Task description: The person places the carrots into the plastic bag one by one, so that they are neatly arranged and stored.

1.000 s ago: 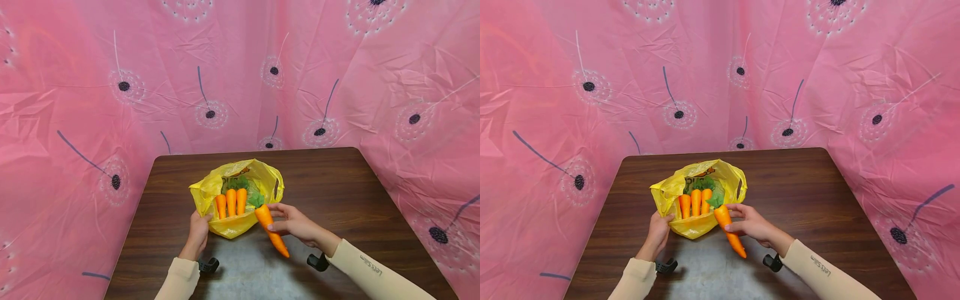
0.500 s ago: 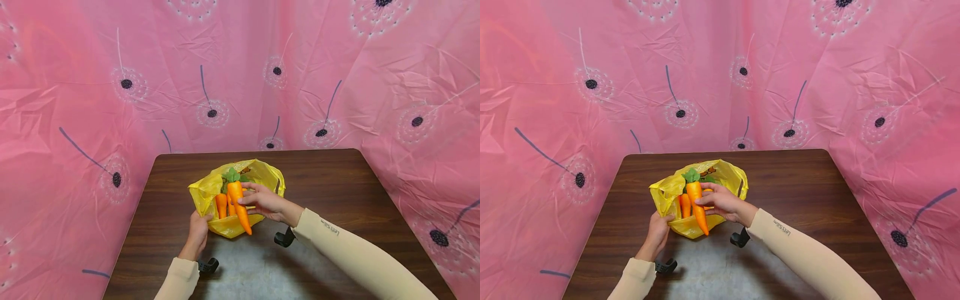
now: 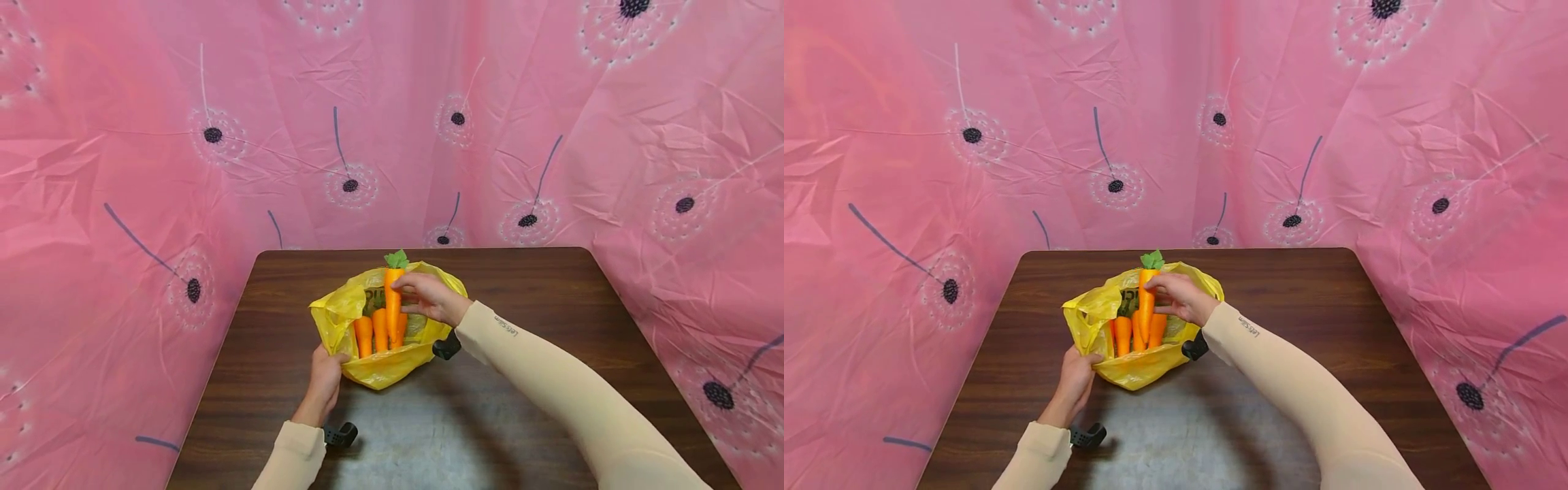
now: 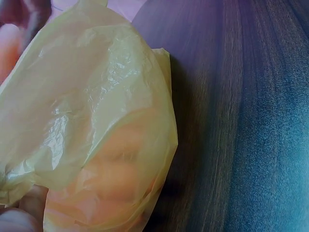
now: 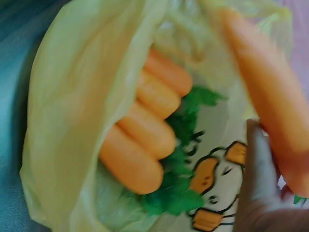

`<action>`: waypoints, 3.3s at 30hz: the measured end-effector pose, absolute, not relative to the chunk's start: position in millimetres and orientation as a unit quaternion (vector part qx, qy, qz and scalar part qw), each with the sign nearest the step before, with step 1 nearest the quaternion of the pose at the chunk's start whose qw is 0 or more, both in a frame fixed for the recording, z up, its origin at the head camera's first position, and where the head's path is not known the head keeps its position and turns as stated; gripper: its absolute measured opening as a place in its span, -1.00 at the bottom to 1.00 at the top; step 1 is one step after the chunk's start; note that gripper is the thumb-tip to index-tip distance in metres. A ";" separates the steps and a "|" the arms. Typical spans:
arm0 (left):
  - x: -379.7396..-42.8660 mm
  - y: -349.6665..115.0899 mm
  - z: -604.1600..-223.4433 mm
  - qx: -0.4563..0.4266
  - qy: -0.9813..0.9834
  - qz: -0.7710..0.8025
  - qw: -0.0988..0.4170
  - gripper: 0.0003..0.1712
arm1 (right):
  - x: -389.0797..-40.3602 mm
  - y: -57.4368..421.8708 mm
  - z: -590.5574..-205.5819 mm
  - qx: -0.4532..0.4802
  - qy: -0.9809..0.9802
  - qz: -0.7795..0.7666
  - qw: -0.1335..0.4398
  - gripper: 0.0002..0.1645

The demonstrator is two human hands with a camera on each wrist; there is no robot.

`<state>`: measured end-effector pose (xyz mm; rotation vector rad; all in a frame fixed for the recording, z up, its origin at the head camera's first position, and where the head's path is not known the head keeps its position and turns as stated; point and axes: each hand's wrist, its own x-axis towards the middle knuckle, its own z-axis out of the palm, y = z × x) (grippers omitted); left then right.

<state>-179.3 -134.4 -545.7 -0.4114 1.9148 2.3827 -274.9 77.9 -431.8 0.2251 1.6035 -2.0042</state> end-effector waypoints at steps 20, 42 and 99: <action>-183.9 -137.3 -546.2 -0.153 0.612 0.776 0.027 -0.53 | -284.2 51.8 -478.9 0.037 0.868 -0.437 0.234 -0.52; -182.9 -139.2 -542.1 -0.145 0.605 0.782 0.036 -0.52 | -305.2 59.9 -469.1 0.063 0.856 -0.468 0.212 -0.64; -182.7 -133.2 -534.3 -0.149 0.628 0.764 0.017 -0.53 | -267.8 110.9 -395.3 -0.055 0.932 -0.341 0.113 -0.29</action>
